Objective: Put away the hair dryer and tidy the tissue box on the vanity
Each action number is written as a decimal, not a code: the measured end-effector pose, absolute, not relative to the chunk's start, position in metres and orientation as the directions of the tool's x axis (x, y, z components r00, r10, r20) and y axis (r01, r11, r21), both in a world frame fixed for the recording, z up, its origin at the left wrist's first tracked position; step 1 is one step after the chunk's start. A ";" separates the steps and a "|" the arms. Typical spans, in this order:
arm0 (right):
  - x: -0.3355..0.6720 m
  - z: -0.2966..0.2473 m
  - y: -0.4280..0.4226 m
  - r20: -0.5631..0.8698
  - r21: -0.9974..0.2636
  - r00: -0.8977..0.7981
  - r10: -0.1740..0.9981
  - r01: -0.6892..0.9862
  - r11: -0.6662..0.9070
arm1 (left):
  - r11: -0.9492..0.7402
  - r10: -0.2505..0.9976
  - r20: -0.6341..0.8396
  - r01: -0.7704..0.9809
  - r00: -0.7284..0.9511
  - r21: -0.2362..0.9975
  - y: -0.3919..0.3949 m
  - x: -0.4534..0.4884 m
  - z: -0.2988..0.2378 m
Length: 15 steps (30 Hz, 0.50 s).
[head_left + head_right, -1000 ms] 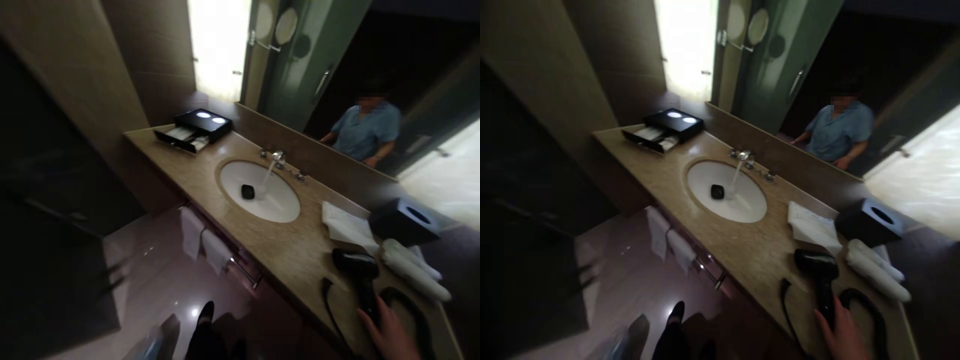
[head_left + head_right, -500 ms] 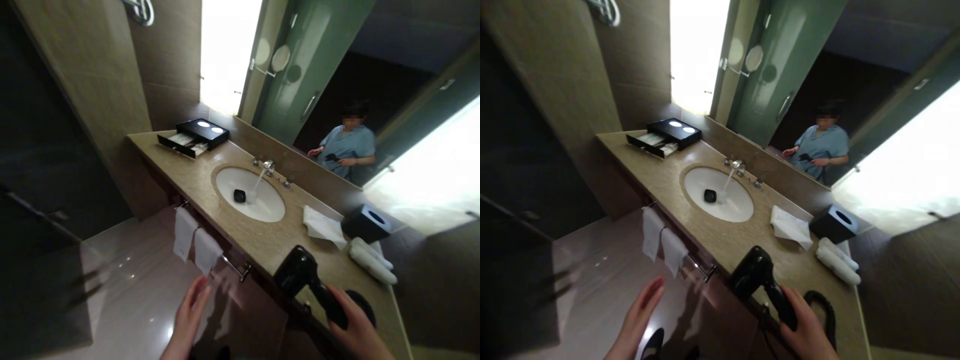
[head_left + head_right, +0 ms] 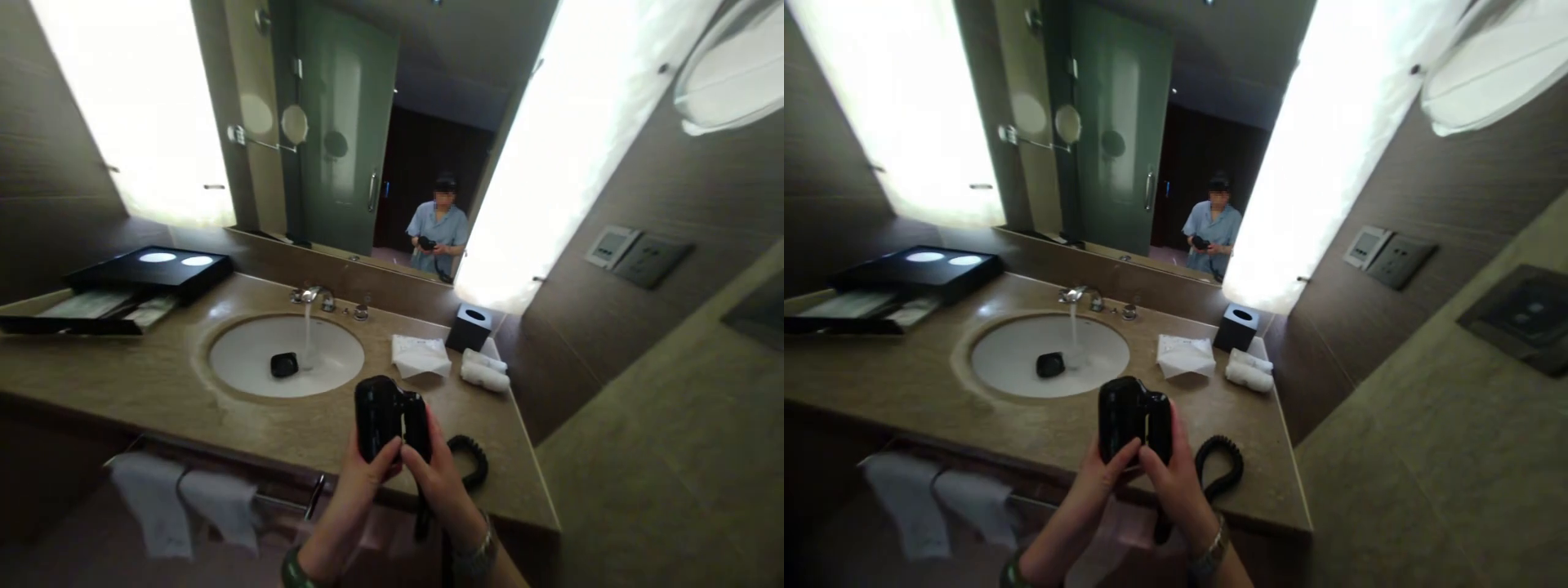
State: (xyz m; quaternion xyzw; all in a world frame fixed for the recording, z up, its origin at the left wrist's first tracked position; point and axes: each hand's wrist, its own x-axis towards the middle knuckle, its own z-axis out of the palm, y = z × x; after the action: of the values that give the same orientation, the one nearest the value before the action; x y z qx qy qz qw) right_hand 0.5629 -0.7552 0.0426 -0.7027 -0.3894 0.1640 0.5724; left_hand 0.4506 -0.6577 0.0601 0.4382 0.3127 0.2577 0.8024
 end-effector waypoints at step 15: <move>0.599 -0.007 -0.803 -0.072 -0.636 0.365 0.928 0.700 -0.324 | 0.311 0.947 -0.151 -0.695 0.283 0.648 -0.575 0.433 0.192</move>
State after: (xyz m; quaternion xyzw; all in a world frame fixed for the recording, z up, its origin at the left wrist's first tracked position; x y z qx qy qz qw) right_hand 0.5991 -0.8034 -0.0073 -0.7838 -0.5195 0.2187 0.2606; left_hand 0.4327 -0.5752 0.1917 0.2374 0.2653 0.5366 0.7650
